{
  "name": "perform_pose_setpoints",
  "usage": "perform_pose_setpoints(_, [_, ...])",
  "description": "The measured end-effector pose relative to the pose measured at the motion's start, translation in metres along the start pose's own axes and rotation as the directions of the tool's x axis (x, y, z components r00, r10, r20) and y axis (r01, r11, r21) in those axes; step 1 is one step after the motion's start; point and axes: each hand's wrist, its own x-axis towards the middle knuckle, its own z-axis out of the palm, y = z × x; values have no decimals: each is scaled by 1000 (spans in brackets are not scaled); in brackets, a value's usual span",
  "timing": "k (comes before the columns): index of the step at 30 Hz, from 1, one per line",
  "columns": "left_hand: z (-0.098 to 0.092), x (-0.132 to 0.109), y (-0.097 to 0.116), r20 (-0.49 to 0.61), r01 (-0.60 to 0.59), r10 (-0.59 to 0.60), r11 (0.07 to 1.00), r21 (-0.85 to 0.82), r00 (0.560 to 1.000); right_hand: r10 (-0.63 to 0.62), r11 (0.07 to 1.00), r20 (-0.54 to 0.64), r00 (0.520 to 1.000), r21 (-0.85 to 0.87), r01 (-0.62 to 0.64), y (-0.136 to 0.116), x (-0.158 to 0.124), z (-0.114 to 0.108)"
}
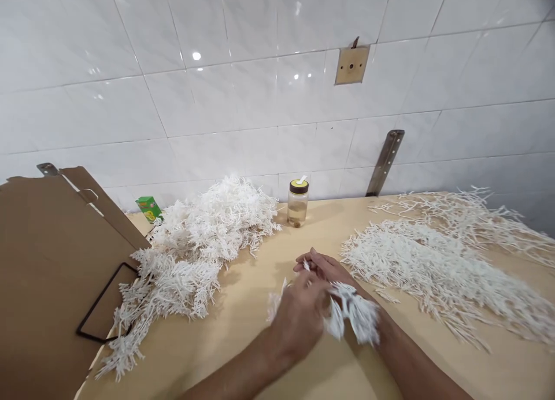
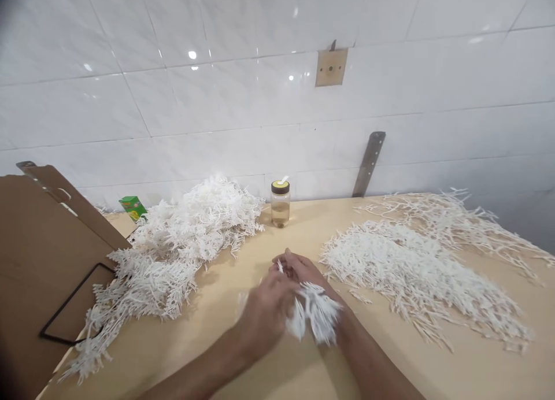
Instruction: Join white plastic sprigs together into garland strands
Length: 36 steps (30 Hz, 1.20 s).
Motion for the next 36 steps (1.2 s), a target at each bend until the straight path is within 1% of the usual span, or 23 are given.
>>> perform_pose_setpoints(1, [-7,11,-2,-86,66,-77,990,-123,993,7,1000,7,1000,-5,-7,-1,-2,-1])
perform_pose_setpoints(2, [-15,22,-4,-111,165,-198,954,-251,974,14,1000,21,1000,-23,-13,-3,-3,-1])
perform_pose_setpoints(3, [-23,32,-6,-113,264,-324,892,-368,939,22,998,52,998,-56,-19,-5,-5,-1])
perform_pose_setpoints(4, [-31,39,-8,-61,340,-414,816,-467,908,29,995,100,995,-95,-19,-7,-7,-1])
perform_pose_setpoints(5, [-37,44,-10,1,381,-455,743,-551,890,34,991,162,986,-136,-11,-9,-9,-1])
perform_pose_setpoints(7, [-47,47,-14,81,393,-459,642,-659,885,37,981,274,961,-195,18,-14,-13,-2])
perform_pose_setpoints(8, [-50,45,-16,104,396,-455,613,-684,884,38,977,312,949,-213,31,-17,-15,-3])
perform_pose_setpoints(9, [-52,42,-19,114,401,-462,591,-700,879,36,974,336,941,-223,42,-19,-16,-4])
perform_pose_setpoints(11, [-53,36,-26,119,414,-496,543,-731,860,26,972,344,939,-228,57,-24,-18,-8])
perform_pose_setpoints(13, [-50,32,-36,142,420,-507,490,-763,850,32,964,338,941,-259,60,-28,-19,-13])
perform_pose_setpoints(15, [-44,30,-47,176,433,-503,456,-777,846,78,941,358,931,-335,50,-31,-21,-17])
perform_pose_setpoints(18, [-33,33,-64,185,466,-554,422,-778,811,170,886,397,902,-463,36,-33,-24,-22])
perform_pose_setpoints(20, [-26,37,-73,164,474,-575,443,-761,801,227,852,388,893,-524,11,-33,-25,-26])
perform_pose_setpoints(21, [-22,39,-75,153,475,-574,466,-747,804,239,834,369,898,-551,4,-34,-25,-28])
perform_pose_setpoints(22, [-20,41,-77,148,474,-566,487,-734,811,229,820,339,913,-573,7,-34,-24,-30])
perform_pose_setpoints(23, [-18,43,-79,149,473,-555,503,-723,818,191,810,295,936,-585,19,-35,-24,-32])
perform_pose_setpoints(25, [-15,48,-79,166,474,-531,519,-712,831,64,810,183,981,-584,56,-36,-21,-38])
perform_pose_setpoints(27, [-14,52,-79,189,485,-515,534,-693,836,-30,830,77,997,-553,68,-37,-18,-43])
perform_pose_setpoints(29, [-14,55,-79,217,500,-497,557,-663,840,-52,856,21,998,-514,56,-37,-16,-47])
perform_pose_setpoints(31, [-14,58,-79,248,517,-483,571,-638,840,-62,872,11,998,-486,60,-38,-15,-50])
perform_pose_setpoints(33, [-15,61,-79,274,531,-474,582,-616,837,-77,885,37,996,-457,85,-39,-16,-51])
perform_pose_setpoints(36, [-17,63,-80,264,525,-466,627,-575,845,-68,917,83,994,-388,95,-42,-18,-50])
